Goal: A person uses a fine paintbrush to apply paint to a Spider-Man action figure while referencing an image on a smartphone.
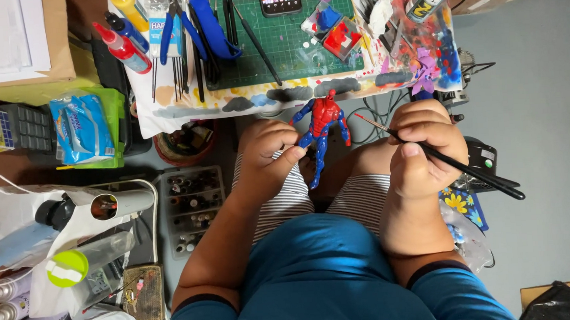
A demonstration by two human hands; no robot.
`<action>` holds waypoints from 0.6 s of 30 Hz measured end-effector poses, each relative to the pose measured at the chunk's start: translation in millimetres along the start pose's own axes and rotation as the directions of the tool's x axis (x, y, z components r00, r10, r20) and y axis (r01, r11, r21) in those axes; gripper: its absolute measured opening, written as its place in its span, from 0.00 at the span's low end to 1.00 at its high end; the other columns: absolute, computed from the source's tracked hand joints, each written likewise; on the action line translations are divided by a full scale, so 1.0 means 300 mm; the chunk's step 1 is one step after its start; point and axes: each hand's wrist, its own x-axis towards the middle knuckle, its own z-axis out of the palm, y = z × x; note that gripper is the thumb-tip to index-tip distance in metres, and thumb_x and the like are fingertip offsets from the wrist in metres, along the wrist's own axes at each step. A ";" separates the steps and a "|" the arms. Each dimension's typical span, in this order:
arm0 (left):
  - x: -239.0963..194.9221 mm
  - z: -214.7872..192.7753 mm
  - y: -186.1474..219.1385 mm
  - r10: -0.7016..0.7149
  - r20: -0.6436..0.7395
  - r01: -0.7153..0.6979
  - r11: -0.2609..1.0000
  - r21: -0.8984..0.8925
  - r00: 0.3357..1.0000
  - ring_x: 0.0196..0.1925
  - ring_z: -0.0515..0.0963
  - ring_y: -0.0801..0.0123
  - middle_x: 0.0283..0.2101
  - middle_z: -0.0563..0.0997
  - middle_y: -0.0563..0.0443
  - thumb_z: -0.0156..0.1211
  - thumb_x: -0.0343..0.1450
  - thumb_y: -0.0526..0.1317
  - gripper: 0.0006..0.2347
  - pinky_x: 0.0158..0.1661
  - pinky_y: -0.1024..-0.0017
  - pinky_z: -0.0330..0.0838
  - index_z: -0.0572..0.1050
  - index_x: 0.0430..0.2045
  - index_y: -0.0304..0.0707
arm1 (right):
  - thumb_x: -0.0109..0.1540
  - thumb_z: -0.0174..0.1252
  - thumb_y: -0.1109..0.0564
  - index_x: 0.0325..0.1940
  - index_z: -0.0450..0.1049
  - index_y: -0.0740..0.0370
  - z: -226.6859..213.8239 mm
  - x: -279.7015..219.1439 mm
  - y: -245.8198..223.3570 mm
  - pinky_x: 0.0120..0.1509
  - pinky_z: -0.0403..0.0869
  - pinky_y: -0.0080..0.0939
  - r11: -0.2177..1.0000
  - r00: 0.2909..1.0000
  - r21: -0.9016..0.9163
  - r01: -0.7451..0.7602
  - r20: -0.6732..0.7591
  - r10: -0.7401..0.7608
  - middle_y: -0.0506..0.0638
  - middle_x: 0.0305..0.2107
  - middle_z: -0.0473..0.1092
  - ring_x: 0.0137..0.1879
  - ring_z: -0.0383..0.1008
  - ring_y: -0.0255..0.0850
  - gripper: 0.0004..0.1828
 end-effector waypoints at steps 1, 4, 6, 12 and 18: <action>-0.003 0.002 -0.006 0.002 0.001 -0.002 1.000 0.001 1.000 0.30 0.75 0.59 0.27 0.77 0.51 0.61 0.74 0.36 0.06 0.38 0.67 0.69 0.79 0.26 0.36 | 0.63 0.61 0.61 0.29 0.70 0.76 -0.002 -0.001 0.003 0.33 0.73 0.51 1.000 1.000 0.001 0.002 -0.001 -0.002 0.62 0.14 0.66 0.27 0.66 0.53 0.13; -0.015 0.006 -0.024 -0.005 -0.012 0.005 1.000 0.009 1.000 0.29 0.76 0.58 0.26 0.77 0.51 0.63 0.72 0.36 0.06 0.38 0.66 0.69 0.79 0.25 0.36 | 0.63 0.61 0.61 0.29 0.70 0.76 -0.008 -0.007 0.006 0.33 0.73 0.52 1.000 1.000 0.021 0.007 -0.014 -0.007 0.63 0.14 0.66 0.27 0.66 0.54 0.13; -0.021 0.002 -0.039 -0.028 -0.003 0.028 0.999 -0.038 1.000 0.29 0.76 0.58 0.26 0.77 0.50 0.63 0.72 0.34 0.05 0.37 0.66 0.69 0.78 0.25 0.35 | 0.62 0.61 0.61 0.28 0.70 0.75 -0.008 -0.008 0.010 0.34 0.73 0.52 1.000 1.000 0.020 0.002 -0.030 -0.001 0.63 0.13 0.66 0.27 0.65 0.53 0.13; -0.038 0.003 -0.054 -0.037 -0.043 0.034 0.997 -0.066 0.998 0.30 0.76 0.58 0.28 0.77 0.49 0.64 0.72 0.34 0.05 0.38 0.65 0.70 0.77 0.25 0.34 | 0.61 0.61 0.60 0.28 0.70 0.75 -0.015 -0.027 0.025 0.34 0.73 0.52 1.000 1.000 0.016 -0.012 -0.023 0.012 0.63 0.13 0.65 0.27 0.65 0.54 0.14; -0.037 -0.005 -0.060 -0.044 -0.055 0.038 0.994 -0.106 0.998 0.30 0.75 0.58 0.28 0.76 0.48 0.64 0.72 0.33 0.05 0.37 0.65 0.69 0.77 0.26 0.32 | 0.61 0.61 0.60 0.28 0.70 0.75 -0.012 -0.040 0.035 0.34 0.72 0.53 0.999 0.999 0.027 -0.020 -0.030 0.020 0.63 0.13 0.64 0.27 0.65 0.54 0.13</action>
